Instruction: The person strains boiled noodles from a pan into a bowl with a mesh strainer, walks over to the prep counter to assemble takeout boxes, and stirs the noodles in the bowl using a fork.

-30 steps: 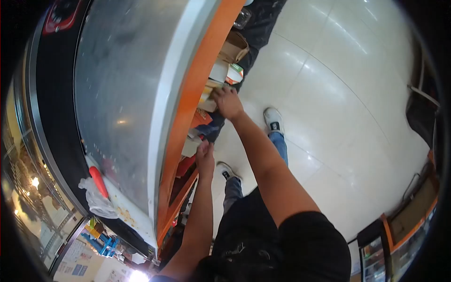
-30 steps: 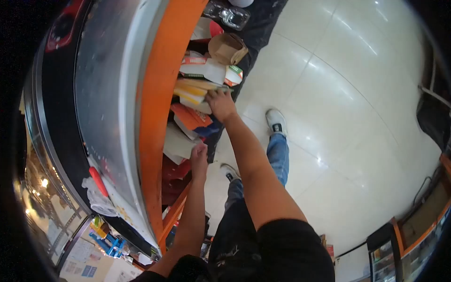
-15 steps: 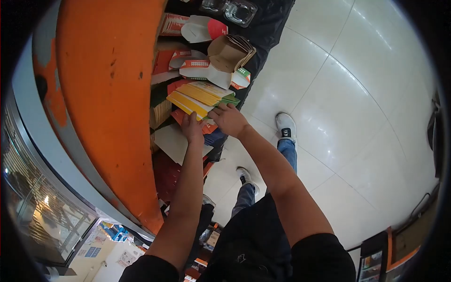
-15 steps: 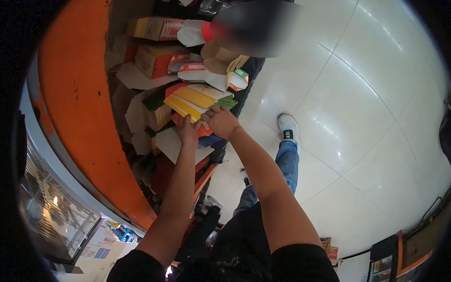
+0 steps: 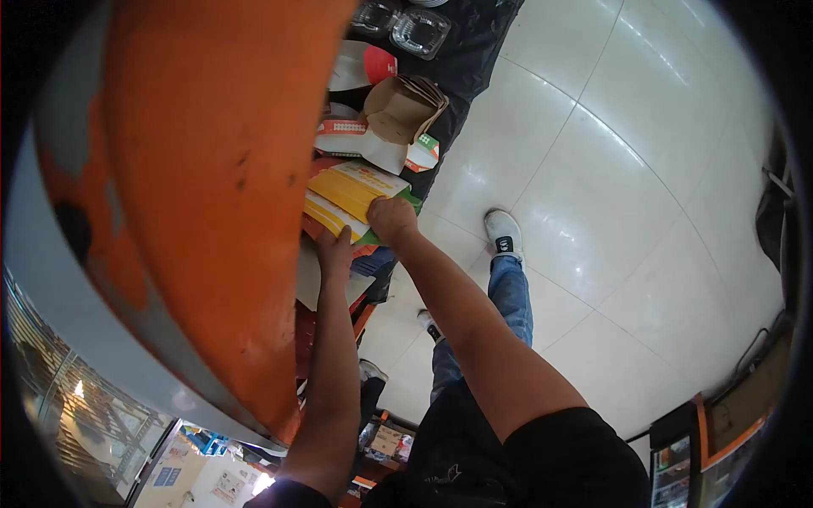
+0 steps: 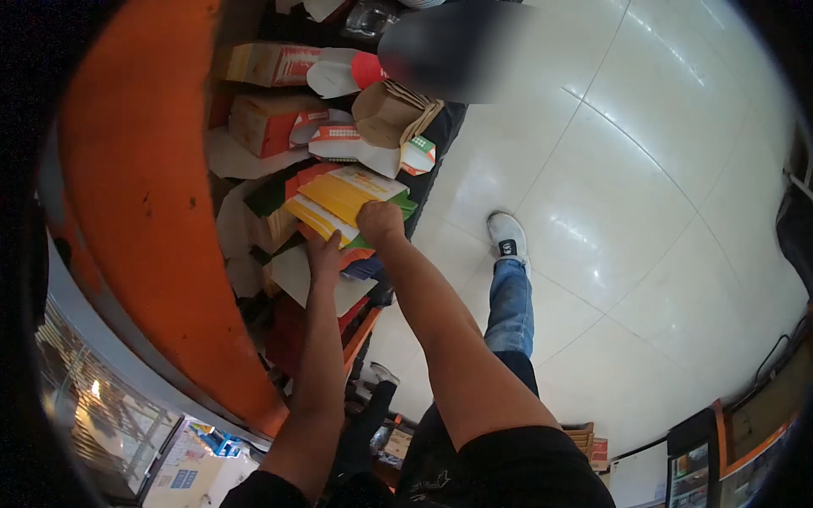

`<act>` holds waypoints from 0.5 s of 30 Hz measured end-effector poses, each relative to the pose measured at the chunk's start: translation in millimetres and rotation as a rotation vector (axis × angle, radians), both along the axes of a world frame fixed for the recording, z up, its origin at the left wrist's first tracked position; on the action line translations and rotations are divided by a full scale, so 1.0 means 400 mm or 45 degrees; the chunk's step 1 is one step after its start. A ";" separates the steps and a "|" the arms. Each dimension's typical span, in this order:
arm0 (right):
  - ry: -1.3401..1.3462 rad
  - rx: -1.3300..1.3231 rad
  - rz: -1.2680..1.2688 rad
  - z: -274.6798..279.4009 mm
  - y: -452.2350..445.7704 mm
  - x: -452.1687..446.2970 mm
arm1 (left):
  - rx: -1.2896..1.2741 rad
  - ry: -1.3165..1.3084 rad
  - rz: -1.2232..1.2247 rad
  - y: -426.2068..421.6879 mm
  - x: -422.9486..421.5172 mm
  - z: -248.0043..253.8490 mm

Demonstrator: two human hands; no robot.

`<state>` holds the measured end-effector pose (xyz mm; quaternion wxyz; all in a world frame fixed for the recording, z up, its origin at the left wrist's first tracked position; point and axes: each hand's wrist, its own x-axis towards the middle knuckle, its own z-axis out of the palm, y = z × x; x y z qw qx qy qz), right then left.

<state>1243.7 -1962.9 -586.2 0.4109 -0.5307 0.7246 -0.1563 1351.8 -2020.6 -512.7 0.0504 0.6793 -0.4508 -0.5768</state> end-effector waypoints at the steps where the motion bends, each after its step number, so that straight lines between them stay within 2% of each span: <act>1: 0.044 0.032 -0.051 -0.014 -0.006 0.031 | -0.115 -0.146 -0.185 -0.008 -0.009 0.033; 2: 0.087 0.092 -0.115 -0.027 0.008 0.060 | -0.204 -0.288 -0.389 -0.002 -0.013 0.055; 3: 0.095 0.099 -0.107 -0.021 0.012 0.065 | -0.197 -0.279 -0.381 0.016 0.016 0.062; 5: -0.176 0.387 -0.279 -0.012 -0.025 0.052 | -0.791 -0.647 -0.829 0.048 0.093 0.079; 6: -0.166 0.376 -0.266 -0.013 -0.029 0.045 | -0.521 -0.578 -0.467 0.092 -0.010 0.197; 8: -0.436 0.288 -0.190 -0.029 -0.016 0.018 | -0.407 -0.553 -0.424 0.181 0.016 0.280; 10: -0.598 0.149 -0.437 -0.050 0.066 0.009 | -0.544 -0.527 -0.871 0.256 0.136 0.303; 12: -0.689 0.051 -0.661 -0.061 0.195 -0.005 | -0.438 -0.382 -0.999 0.366 0.167 0.378; 13: -0.629 0.291 -0.575 -0.092 0.291 -0.024 | -0.349 -0.316 -1.016 0.432 0.225 0.399; 14: -0.350 0.362 -0.211 -0.188 0.420 -0.039 | -0.151 -0.324 -1.138 0.477 0.248 0.460; 15: -0.274 0.258 -0.297 -0.124 0.522 -0.078 | 0.024 -0.288 -1.116 0.530 0.277 0.502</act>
